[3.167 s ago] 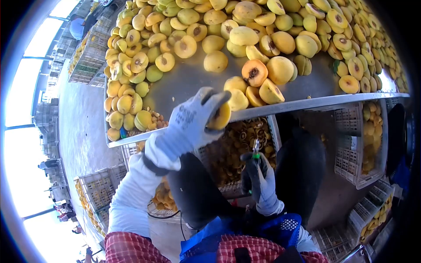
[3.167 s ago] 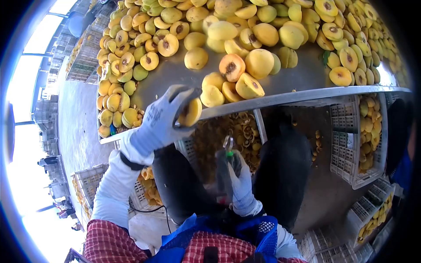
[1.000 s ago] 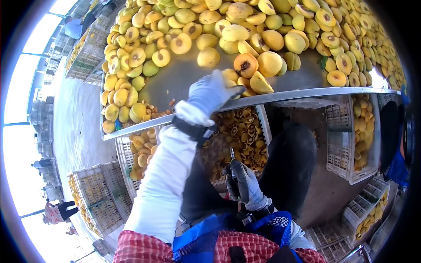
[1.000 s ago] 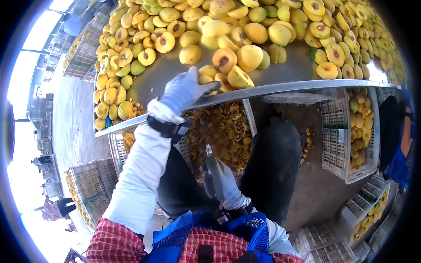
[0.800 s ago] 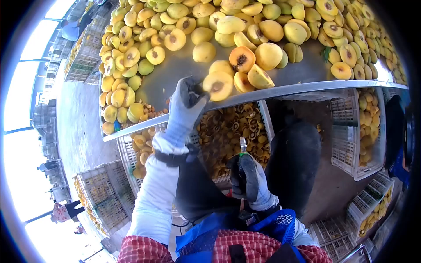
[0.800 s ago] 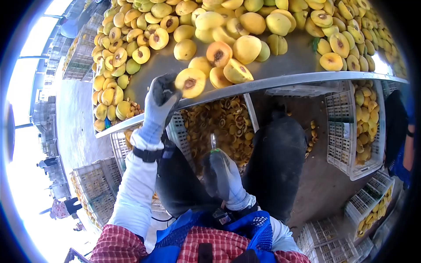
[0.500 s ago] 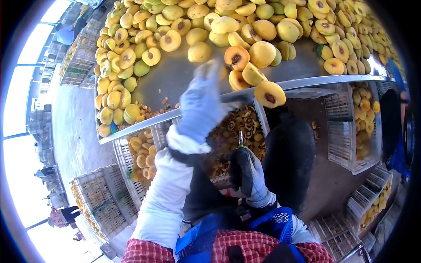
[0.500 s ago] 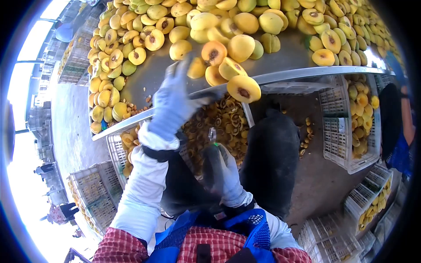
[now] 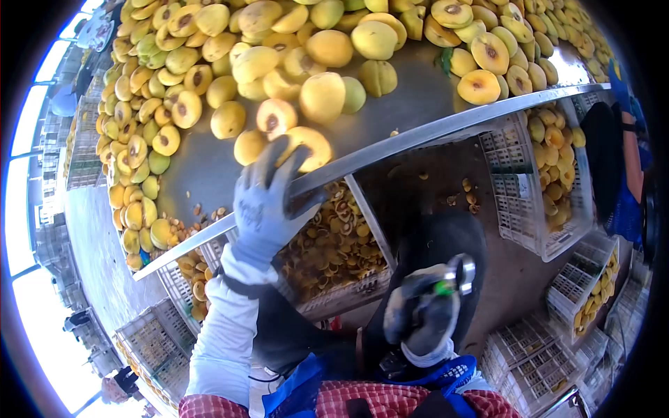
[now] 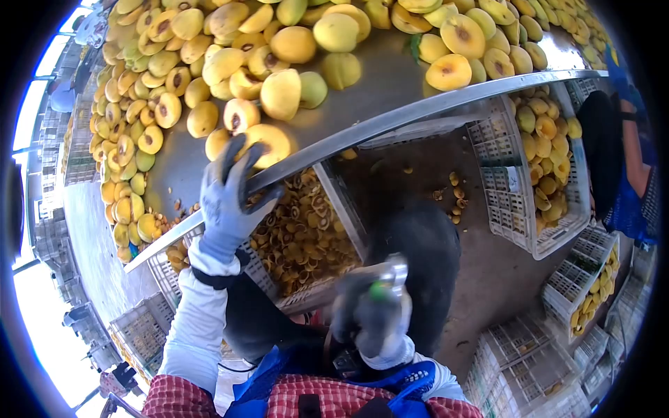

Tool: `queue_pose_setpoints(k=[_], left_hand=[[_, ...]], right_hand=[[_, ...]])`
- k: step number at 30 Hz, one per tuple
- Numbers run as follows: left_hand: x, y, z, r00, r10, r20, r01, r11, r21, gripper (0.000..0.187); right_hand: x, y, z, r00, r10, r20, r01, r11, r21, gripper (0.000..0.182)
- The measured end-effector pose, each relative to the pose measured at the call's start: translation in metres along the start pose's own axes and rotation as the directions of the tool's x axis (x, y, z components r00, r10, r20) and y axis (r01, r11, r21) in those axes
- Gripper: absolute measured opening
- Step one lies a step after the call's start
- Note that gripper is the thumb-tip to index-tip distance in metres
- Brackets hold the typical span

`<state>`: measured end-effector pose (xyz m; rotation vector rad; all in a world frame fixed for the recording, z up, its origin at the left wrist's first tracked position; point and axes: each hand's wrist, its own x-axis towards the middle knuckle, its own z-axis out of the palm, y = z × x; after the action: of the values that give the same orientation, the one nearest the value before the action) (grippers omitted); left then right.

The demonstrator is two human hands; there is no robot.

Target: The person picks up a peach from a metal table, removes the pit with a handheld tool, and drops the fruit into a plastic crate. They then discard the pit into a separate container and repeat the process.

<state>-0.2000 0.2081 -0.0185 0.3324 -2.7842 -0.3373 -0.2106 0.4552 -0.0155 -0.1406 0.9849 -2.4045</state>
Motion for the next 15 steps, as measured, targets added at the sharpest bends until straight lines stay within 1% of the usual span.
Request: queue_pose_setpoints(k=[1,2,3,4,5,6,7,8,9,10,11,12,13,14,15], left_hand=[[-0.005,0.008,-0.001,0.996,-0.009,-0.088,0.013,0.999,0.04,0.062],[-0.016,0.013,0.004,0.989,0.033,-0.147,-0.024,0.998,0.059,0.061],[-0.025,0.019,0.009,0.976,0.076,-0.202,-0.061,0.995,0.08,0.059],[-0.026,0.034,0.018,0.98,0.078,-0.181,-0.097,0.99,-0.099,0.056],[-0.024,0.056,0.033,0.984,0.08,-0.158,-0.121,0.954,-0.273,0.053],[-0.022,0.08,0.051,0.998,-0.059,-0.012,0.048,0.904,-0.424,0.05],[-0.019,0.105,0.076,0.973,-0.175,0.151,0.229,0.813,-0.536,0.047],[-0.017,0.124,0.116,0.842,-0.375,0.389,0.522,0.376,-0.766,0.043],[-0.016,0.129,0.159,0.637,-0.401,0.658,0.648,-0.183,-0.739,0.039],[-0.013,0.116,0.196,0.784,-0.394,0.48,0.587,0.216,-0.78,0.039],[-0.008,0.1,0.236,0.904,-0.293,0.312,0.427,0.578,-0.695,0.039],[0.001,0.088,0.268,0.924,-0.254,0.285,0.374,0.755,-0.539,0.039],[0.01,0.079,0.289,0.844,-0.347,0.41,0.508,0.763,-0.4,0.039],[0.02,0.069,0.308,0.748,-0.435,0.501,0.602,0.762,-0.237,0.039],[0.026,0.063,0.326,0.674,-0.489,0.553,0.65,0.749,-0.13,0.04]], right_hand=[[0.01,-0.02,-0.002,0.994,-0.004,-0.112,-0.002,0.999,-0.053,0.036],[0.023,-0.028,-0.009,0.99,-0.096,-0.105,0.106,0.99,0.092,0.037],[0.033,-0.034,-0.017,0.975,-0.19,-0.115,0.212,0.949,0.234,0.039],[0.03,-0.038,-0.028,0.954,-0.218,-0.207,0.269,0.926,0.264,0.041],[0.026,-0.039,-0.036,0.912,-0.258,-0.32,0.334,0.919,0.209,0.042],[0.025,-0.039,-0.038,0.909,-0.242,-0.34,0.314,0.933,0.176,0.041],[0.03,-0.042,-0.032,0.877,-0.243,-0.414,0.323,0.937,0.133,0.04],[0.035,-0.045,-0.025,0.84,-0.243,-0.485,0.324,0.942,0.09,0.04],[0.031,-0.042,-0.037,0.859,-0.252,-0.446,0.358,0.918,0.171,0.041],[0.023,-0.046,-0.047,0.877,-0.185,-0.443,0.302,0.93,0.208,0.041],[0.027,-0.051,-0.048,0.894,-0.157,-0.42,0.279,0.929,0.245,0.041],[0.031,-0.056,-0.049,0.91,-0.129,-0.395,0.254,0.926,0.28,0.041],[0.035,-0.063,-0.051,0.916,-0.113,-0.384,0.241,0.922,0.304,0.041],[0.041,-0.068,-0.056,0.915,-0.106,-0.389,0.243,0.915,0.323,0.041],[0.044,-0.074,-0.06,0.914,-0.093,-0.395,0.239,0.909,0.34,0.041]])
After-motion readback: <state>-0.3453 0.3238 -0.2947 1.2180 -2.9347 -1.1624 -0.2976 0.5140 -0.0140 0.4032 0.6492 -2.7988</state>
